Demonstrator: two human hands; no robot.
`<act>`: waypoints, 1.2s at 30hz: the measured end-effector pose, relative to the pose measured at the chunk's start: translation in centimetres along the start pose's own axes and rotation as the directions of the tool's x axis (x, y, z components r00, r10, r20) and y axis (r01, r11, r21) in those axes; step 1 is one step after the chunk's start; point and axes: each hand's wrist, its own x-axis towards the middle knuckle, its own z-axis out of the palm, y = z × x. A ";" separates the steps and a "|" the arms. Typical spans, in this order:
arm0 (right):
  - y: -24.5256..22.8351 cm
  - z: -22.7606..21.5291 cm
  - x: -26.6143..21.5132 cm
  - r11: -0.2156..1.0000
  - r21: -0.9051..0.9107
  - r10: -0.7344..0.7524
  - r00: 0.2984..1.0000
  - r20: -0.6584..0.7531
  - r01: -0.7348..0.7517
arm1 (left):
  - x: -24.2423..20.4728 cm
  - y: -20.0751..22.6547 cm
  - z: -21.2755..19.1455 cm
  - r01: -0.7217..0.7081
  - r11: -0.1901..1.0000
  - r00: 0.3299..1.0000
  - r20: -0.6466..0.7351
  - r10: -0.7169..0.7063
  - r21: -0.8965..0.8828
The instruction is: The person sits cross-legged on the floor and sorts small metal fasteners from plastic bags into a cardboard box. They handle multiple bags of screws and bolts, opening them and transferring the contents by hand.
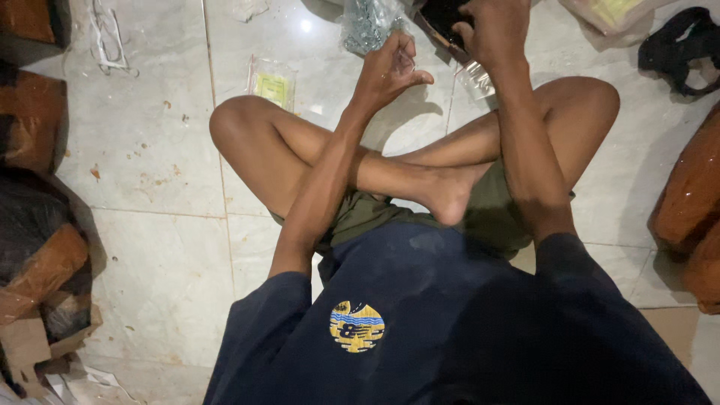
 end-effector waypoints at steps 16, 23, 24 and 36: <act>-6.7 -4.3 0.5 0.344 0.921 0.309 0.948 0.072 -0.182 | 0.3 0.0 -0.1 0.057 0.998 0.998 -0.002 -0.057 0.004; -10.9 -8.2 2.6 0.510 0.860 0.042 0.999 -0.027 0.002 | 0.3 -2.4 0.2 0.041 0.995 0.998 -0.053 -0.036 0.090; -10.6 -7.4 2.8 0.519 0.855 0.071 0.997 -0.030 -0.011 | 0.5 -3.8 0.5 0.005 0.995 0.998 -0.063 0.001 0.095; -10.6 2.4 9.5 0.943 0.319 -0.226 0.891 0.393 0.099 | -0.4 -5.3 3.7 -0.126 0.960 0.965 0.254 0.061 0.250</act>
